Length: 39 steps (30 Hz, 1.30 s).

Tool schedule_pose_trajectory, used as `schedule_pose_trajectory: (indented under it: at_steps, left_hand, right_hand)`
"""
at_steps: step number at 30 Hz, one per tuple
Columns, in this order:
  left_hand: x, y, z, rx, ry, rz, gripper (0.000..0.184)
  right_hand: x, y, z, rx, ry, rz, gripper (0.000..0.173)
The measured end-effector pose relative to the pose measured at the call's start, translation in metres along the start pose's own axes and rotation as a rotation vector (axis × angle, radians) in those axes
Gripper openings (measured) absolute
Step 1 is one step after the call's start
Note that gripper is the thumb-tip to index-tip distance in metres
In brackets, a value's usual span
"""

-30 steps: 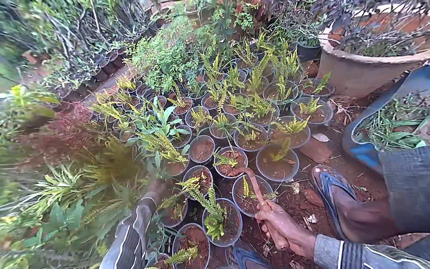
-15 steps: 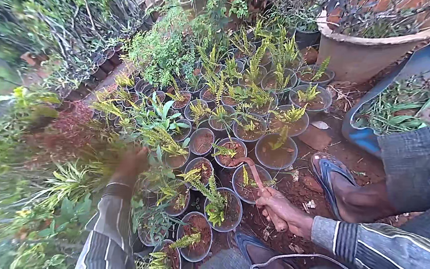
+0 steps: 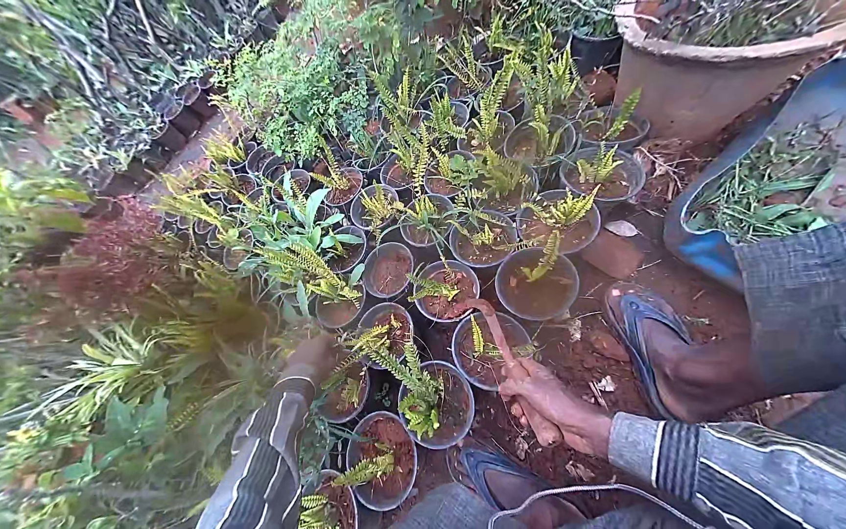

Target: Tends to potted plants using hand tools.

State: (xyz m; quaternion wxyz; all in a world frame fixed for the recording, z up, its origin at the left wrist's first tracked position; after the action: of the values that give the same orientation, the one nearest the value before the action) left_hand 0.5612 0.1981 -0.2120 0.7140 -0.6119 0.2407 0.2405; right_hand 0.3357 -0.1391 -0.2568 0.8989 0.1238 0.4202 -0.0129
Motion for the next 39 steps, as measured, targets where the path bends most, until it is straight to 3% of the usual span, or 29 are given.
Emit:
schedule_pose_trajectory:
  at_steps: [7,15,39]
  left_hand:
    - [0.015,0.028,0.007,0.127,-0.093,0.121,0.048]
    - [0.015,0.041,-0.003,0.235,-0.215,0.180,0.043]
    - [0.024,0.052,-0.017,0.306,-0.083,0.202,0.036]
  right_hand:
    - [0.001,0.000,0.003,0.007,0.011,-0.012,0.041]
    - [0.006,-0.001,0.004,0.005,-0.013,-0.021,0.039]
    - [0.011,0.001,0.001,0.024,-0.057,-0.004,0.031]
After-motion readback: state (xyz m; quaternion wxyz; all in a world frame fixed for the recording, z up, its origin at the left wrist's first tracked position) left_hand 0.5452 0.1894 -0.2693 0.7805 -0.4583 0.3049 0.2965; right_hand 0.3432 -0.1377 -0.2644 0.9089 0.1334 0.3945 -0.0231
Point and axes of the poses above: each hand's wrist, its own x-axis towards the middle knuckle, its own y-axis out of the palm, z = x × y, the point moved 10 cm from there along x, towards the middle knuckle, and after that the axes turned 3 degrees about -y, right-handed, at the moved point
